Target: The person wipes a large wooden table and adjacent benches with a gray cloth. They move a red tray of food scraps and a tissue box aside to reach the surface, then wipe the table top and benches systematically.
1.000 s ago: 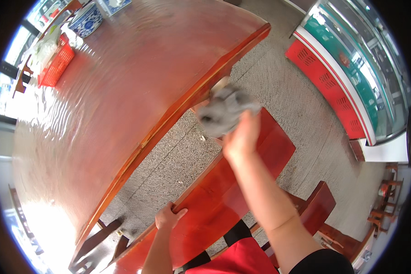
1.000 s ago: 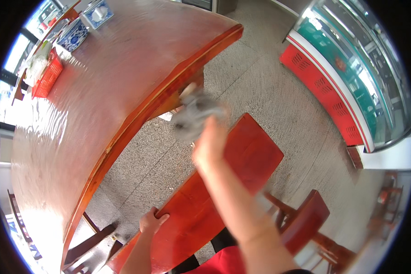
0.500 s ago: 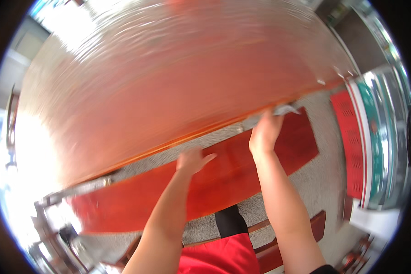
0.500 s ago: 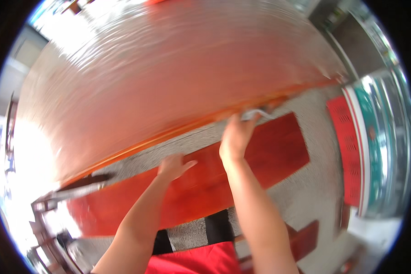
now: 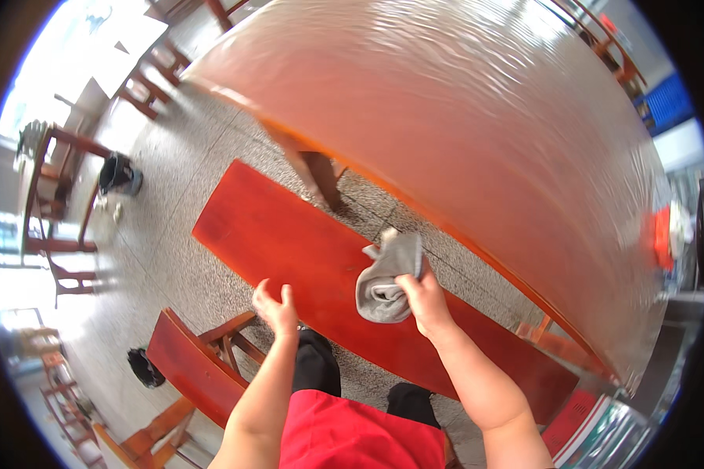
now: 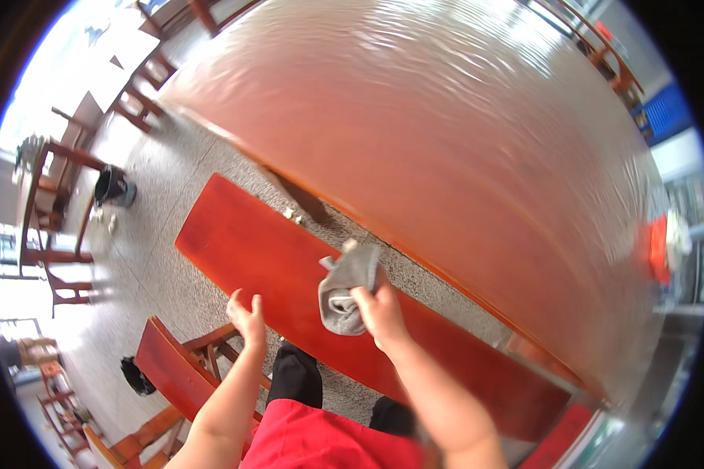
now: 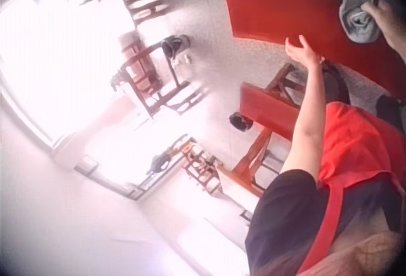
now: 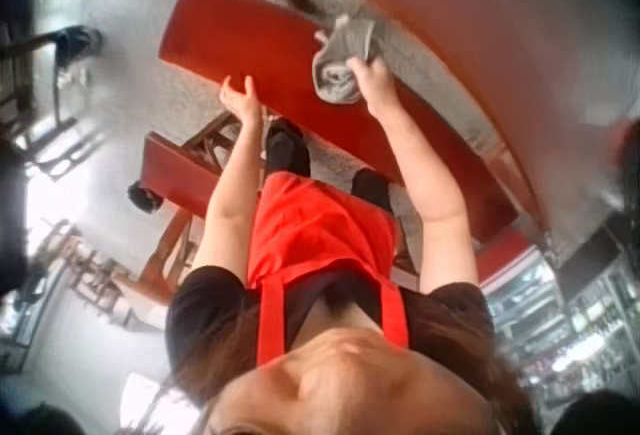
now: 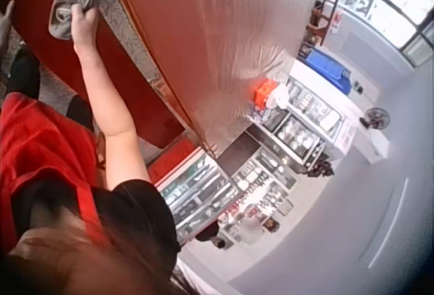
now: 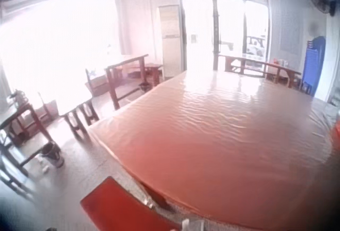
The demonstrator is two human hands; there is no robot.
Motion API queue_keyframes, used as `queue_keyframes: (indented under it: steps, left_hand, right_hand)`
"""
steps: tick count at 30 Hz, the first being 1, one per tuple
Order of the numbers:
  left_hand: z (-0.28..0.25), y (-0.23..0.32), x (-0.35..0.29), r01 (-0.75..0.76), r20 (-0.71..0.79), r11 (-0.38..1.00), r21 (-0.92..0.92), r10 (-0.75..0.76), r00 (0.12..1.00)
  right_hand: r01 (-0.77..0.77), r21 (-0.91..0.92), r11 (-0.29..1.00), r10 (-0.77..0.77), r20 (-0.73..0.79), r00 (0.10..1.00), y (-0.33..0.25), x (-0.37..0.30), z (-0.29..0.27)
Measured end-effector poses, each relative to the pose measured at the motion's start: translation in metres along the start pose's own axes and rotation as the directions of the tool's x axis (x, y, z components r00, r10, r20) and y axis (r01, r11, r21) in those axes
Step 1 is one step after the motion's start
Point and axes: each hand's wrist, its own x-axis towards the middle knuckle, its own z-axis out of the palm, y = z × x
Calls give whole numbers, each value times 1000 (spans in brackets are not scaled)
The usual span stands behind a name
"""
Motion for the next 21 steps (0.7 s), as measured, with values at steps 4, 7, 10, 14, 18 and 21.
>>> queue_keyframes:
  steps: [4, 7, 10, 14, 18, 21]
  left_hand:
    - [-19, -35, 39, 780, 556, 587, -217, -582, 593]
    - [-11, -43, 45, 854, 774, 430, -294, -417, 476]
    - [-7, -44, 44, 844, 769, 438, -309, -408, 493]
    - [-19, -56, 41, 855, 764, 352, -381, -401, 505]
    - [-21, -83, 33, 846, 760, 347, -406, -385, 523]
    - [-18, -95, 25, 797, 726, 372, -475, -346, 594]
  right_hand:
    - [748, -586, 311, -446, 605, 660, -44, 32, 99]
    - [794, -369, -484, -418, 894, 160, -74, 62, 173]
    - [490, -380, -785, -304, 925, 229, -81, 113, 190]
    - [306, -395, -866, -274, 888, 369, -55, 153, 190]
    - [477, -371, -797, -130, 876, 464, -26, 196, 210]
    - [539, -228, -811, 30, 903, 428, 20, 241, 193]
